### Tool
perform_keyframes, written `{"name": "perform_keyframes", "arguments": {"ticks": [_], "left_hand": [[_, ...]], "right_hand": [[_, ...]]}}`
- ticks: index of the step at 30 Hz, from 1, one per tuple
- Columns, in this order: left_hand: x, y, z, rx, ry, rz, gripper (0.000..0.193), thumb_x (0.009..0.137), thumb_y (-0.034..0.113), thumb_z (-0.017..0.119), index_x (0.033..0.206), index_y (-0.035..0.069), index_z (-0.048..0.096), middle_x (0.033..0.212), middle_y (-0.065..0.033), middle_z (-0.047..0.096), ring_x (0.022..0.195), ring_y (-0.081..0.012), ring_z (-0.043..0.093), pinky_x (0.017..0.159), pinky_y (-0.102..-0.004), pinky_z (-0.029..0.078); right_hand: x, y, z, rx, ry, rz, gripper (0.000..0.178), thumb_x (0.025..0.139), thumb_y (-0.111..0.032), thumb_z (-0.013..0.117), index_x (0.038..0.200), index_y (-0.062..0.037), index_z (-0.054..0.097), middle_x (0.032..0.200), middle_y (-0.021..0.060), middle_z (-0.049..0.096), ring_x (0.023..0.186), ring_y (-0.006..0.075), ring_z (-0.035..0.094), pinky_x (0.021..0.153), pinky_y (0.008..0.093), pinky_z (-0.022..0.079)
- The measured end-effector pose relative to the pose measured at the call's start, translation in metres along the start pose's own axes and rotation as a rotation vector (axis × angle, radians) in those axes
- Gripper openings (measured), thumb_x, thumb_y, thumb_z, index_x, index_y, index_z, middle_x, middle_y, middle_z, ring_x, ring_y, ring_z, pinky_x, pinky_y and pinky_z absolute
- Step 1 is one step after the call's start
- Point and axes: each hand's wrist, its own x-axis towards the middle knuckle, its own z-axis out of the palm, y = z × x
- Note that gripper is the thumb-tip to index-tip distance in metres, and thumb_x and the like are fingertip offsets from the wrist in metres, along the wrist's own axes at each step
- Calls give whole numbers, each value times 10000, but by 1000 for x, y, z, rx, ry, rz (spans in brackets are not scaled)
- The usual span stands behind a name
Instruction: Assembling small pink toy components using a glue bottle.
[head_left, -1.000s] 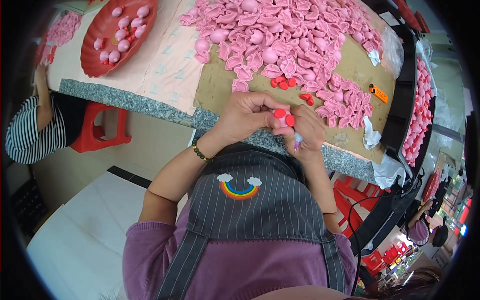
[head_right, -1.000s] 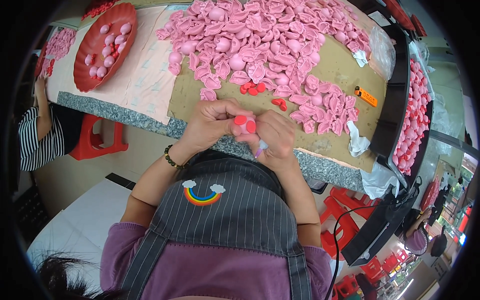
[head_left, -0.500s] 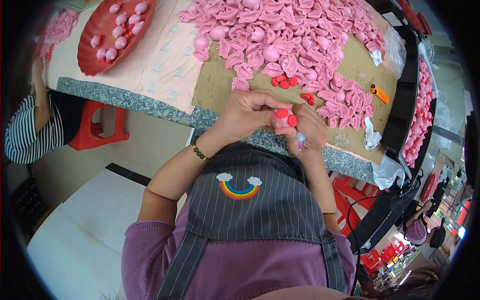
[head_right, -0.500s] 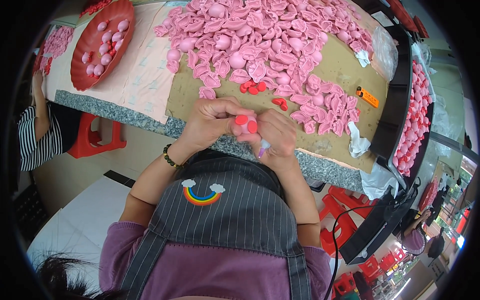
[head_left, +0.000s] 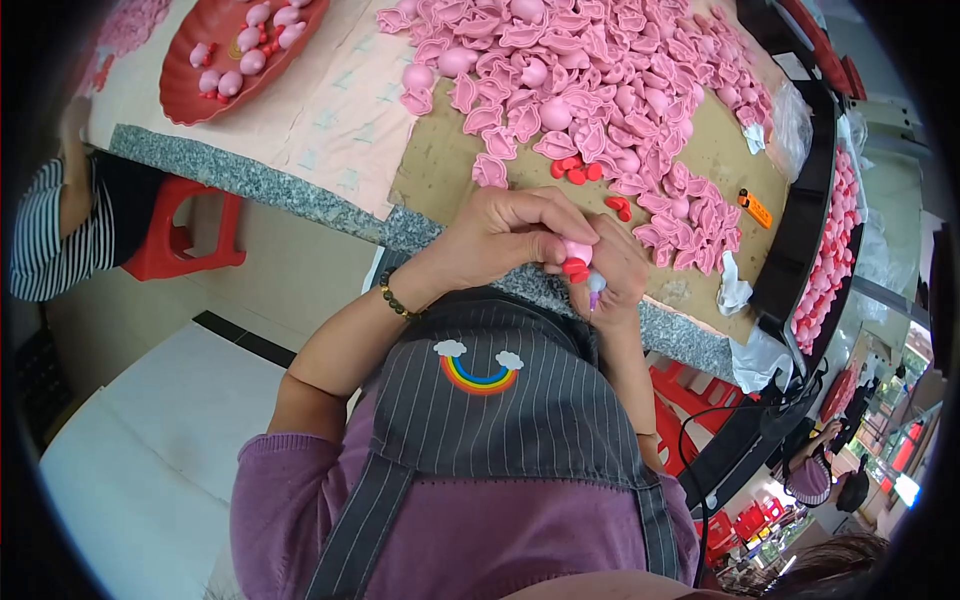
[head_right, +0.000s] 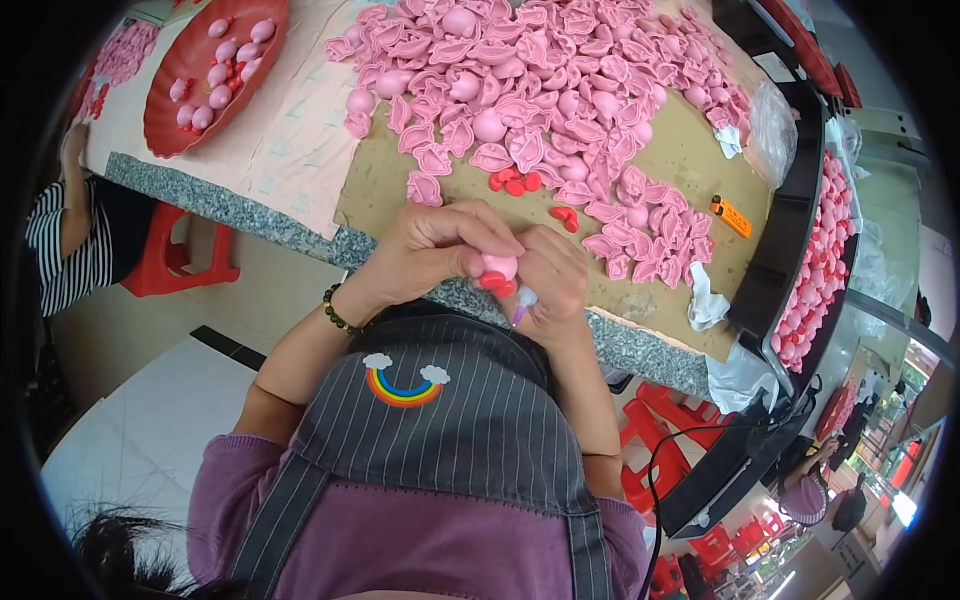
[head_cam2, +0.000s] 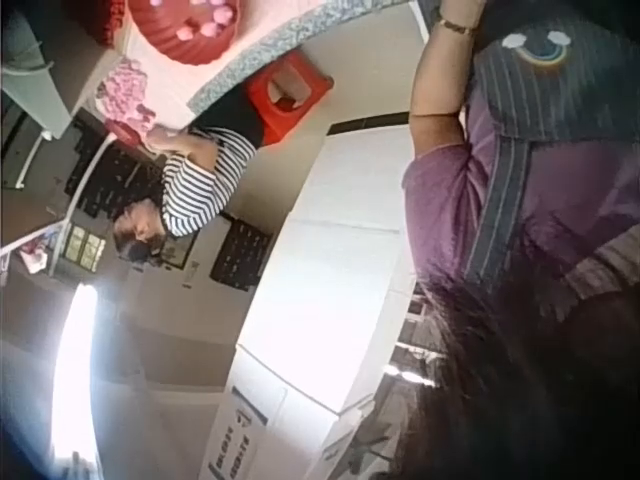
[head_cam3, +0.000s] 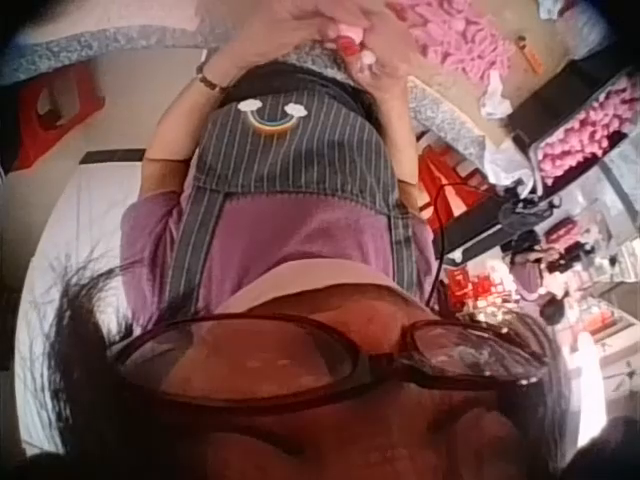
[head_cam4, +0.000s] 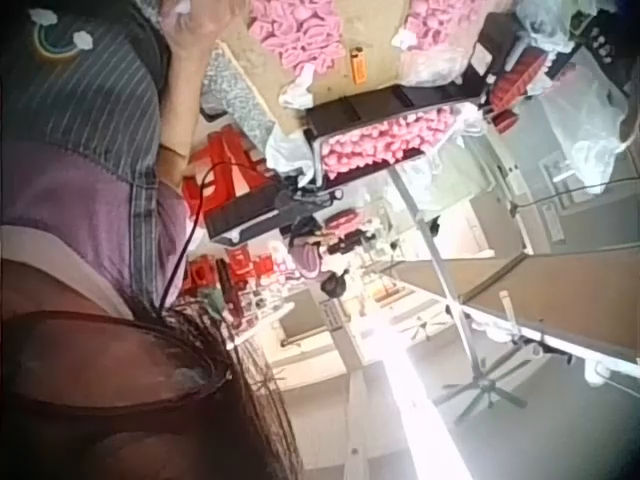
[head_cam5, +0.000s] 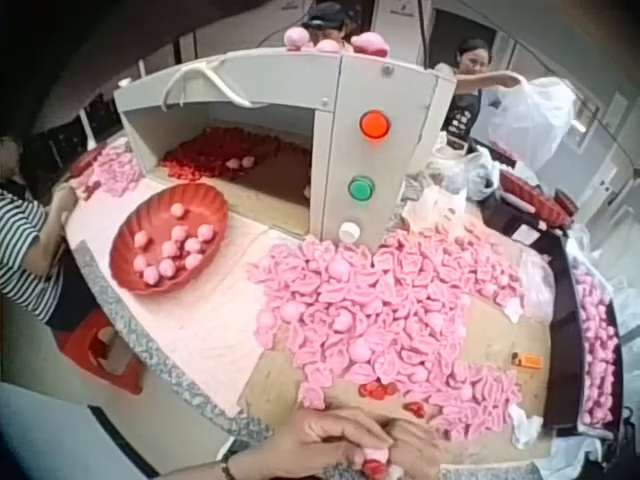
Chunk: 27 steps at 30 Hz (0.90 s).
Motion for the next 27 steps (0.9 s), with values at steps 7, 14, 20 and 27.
{"name": "perform_keyframes", "arguments": {"ticks": [7,14,20,27], "left_hand": [[0,-3,3,-68,75,23,174,774,111,646,895,-12,630,970,-117,621,854,-153,595,770,-263,477],[1,-1,-1,-111,35,-9,106,769,-25,615,872,-18,640,897,-117,651,841,-144,615,754,-257,499],[2,-2,-3,4,50,55,90,768,-28,617,854,-22,643,867,-107,650,808,-128,612,728,-241,494],[7,-1,6,-83,23,-12,209,791,56,636,982,-9,582,994,-93,608,916,-133,570,788,-270,475]], "right_hand": [[2,-8,-1,-45,34,24,340,723,-270,707,753,45,585,612,115,526,523,227,499,472,303,370],[-1,-7,1,-87,67,-44,345,733,-296,690,733,37,599,573,85,497,474,213,456,440,295,327],[6,-9,1,-85,40,-43,318,723,-262,702,709,33,585,574,85,496,472,211,452,434,295,314],[7,-5,5,-26,156,17,323,676,-169,724,592,4,466,564,106,468,466,241,462,414,320,327]]}}
